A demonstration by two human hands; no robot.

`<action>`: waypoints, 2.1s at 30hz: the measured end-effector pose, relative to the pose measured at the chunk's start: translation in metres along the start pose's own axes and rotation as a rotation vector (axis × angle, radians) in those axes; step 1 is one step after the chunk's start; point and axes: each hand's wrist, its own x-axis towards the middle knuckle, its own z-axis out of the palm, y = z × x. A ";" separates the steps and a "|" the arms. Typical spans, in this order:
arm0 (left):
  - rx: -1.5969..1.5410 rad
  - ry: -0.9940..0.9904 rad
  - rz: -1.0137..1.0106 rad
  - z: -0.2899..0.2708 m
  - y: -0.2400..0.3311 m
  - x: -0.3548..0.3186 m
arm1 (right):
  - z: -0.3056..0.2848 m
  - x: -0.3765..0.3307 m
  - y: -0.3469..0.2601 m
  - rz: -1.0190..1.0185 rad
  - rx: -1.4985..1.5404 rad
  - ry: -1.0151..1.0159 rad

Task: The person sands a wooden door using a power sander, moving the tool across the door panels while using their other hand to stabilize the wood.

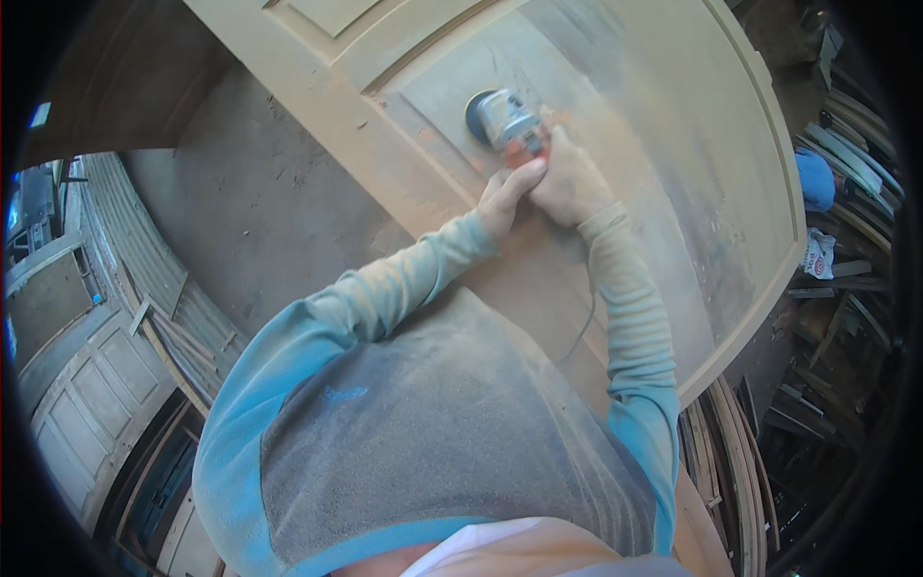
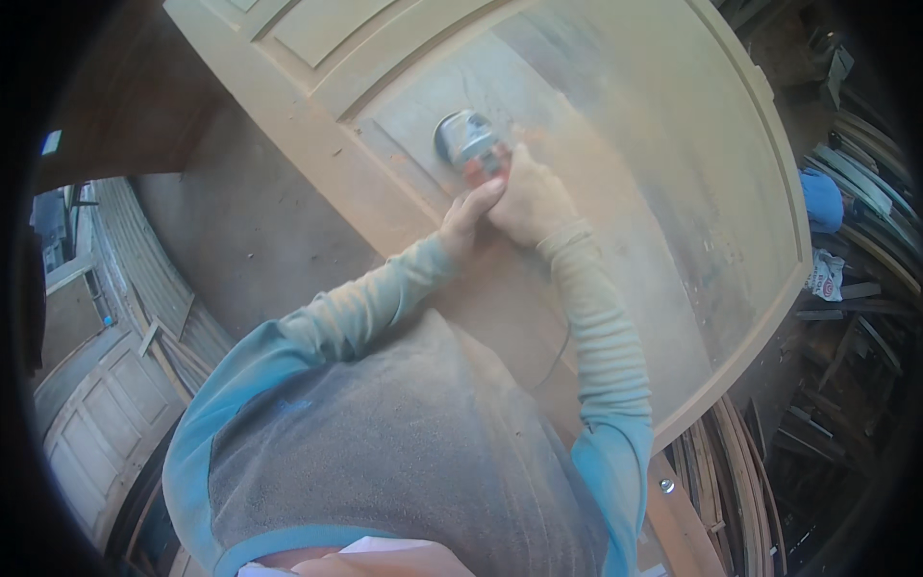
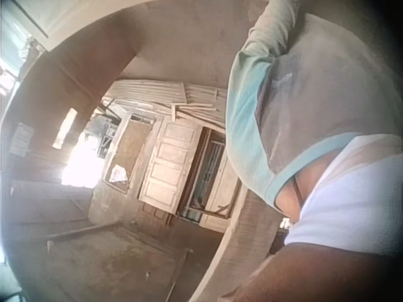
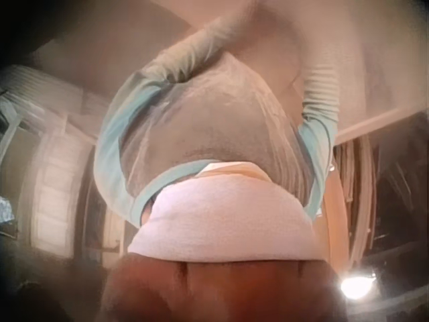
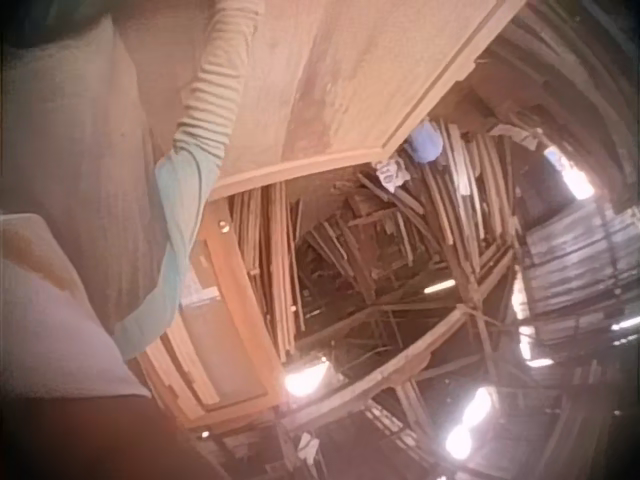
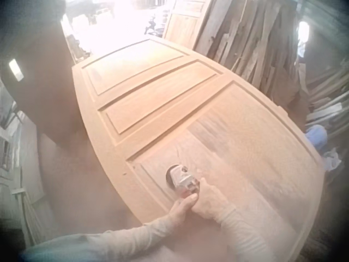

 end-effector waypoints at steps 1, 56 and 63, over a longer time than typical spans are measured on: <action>0.124 0.065 -0.060 0.006 0.015 0.011 | -0.016 0.009 -0.009 0.077 0.029 -0.020; 0.253 -0.072 -0.154 0.056 -0.002 0.177 | -0.100 0.077 0.096 0.156 0.166 0.125; 0.155 0.022 0.029 0.021 0.025 0.142 | -0.066 0.090 0.042 0.130 0.131 -0.007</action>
